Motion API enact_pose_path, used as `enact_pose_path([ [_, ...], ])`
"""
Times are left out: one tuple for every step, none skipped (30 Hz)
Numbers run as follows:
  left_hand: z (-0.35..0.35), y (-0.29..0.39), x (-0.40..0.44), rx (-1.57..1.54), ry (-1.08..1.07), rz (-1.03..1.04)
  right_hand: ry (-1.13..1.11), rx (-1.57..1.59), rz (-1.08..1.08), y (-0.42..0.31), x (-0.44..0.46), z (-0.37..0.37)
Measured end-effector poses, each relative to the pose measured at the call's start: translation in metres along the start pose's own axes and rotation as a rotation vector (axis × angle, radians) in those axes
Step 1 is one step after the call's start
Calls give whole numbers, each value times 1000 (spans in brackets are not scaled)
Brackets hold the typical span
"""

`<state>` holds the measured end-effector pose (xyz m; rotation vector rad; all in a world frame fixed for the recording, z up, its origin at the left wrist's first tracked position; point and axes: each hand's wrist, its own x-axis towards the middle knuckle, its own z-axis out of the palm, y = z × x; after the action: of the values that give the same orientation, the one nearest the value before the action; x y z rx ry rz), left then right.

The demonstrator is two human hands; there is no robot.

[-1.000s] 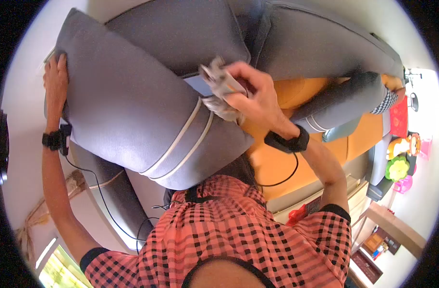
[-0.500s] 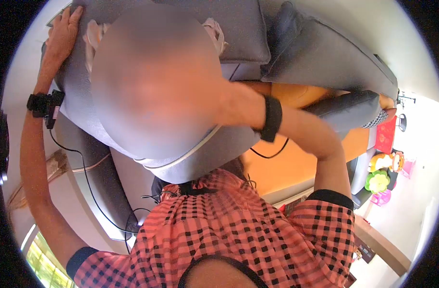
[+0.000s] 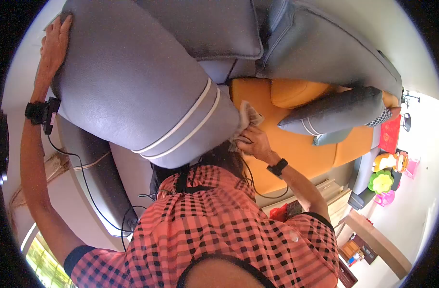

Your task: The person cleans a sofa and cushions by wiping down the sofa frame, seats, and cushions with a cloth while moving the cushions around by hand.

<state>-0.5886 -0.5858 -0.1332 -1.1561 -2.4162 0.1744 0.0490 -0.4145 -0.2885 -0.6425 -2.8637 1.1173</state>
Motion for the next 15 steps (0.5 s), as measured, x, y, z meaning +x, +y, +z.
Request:
enact_pose_path([
  [-15, 13, 3, -105, -77, -136, 36, 66, 178, 2, -8, 5],
  [-30, 20, 3, -211, -150, -274, 117, 206, 245, -7, -10, 1],
  [-20, 10, 5, -206, -97, -209, 196, 346, 310, -21, -5, -3],
  [3, -6, 8, -199, -42, -144, 274, 486, 371, -35, -1, -8],
  [15, -16, 8, -191, 14, -80, 303, 500, 418, -46, 2, -15],
  [16, -17, 6, -250, 27, -75, 256, 451, 431, -57, 5, -27],
  [15, -14, 6, -310, 42, -70, 211, 399, 443, -67, 7, -42],
  [14, -14, 5, -369, 60, -69, 167, 343, 451, -72, 12, -57],
  [25, -16, 2, -196, 60, -62, 81, 167, 378, -72, 16, -66],
  [12, -10, -1, -227, 45, -94, -23, 73, 290, -70, 21, -79],
  [0, 2, -5, -261, 30, -125, -125, -23, 206, -68, 27, -93],
  [-14, 12, -7, -296, 18, -155, -224, -122, 122, -69, 35, -106],
  [-18, 16, -7, -321, 26, -159, -269, -70, 215, -78, 46, -119],
  [-17, 19, -8, -341, 35, -165, -178, -95, 229, -71, 52, -126],
  [-21, 20, -6, -359, 47, -171, -86, -118, 240, -56, 57, -135],
])
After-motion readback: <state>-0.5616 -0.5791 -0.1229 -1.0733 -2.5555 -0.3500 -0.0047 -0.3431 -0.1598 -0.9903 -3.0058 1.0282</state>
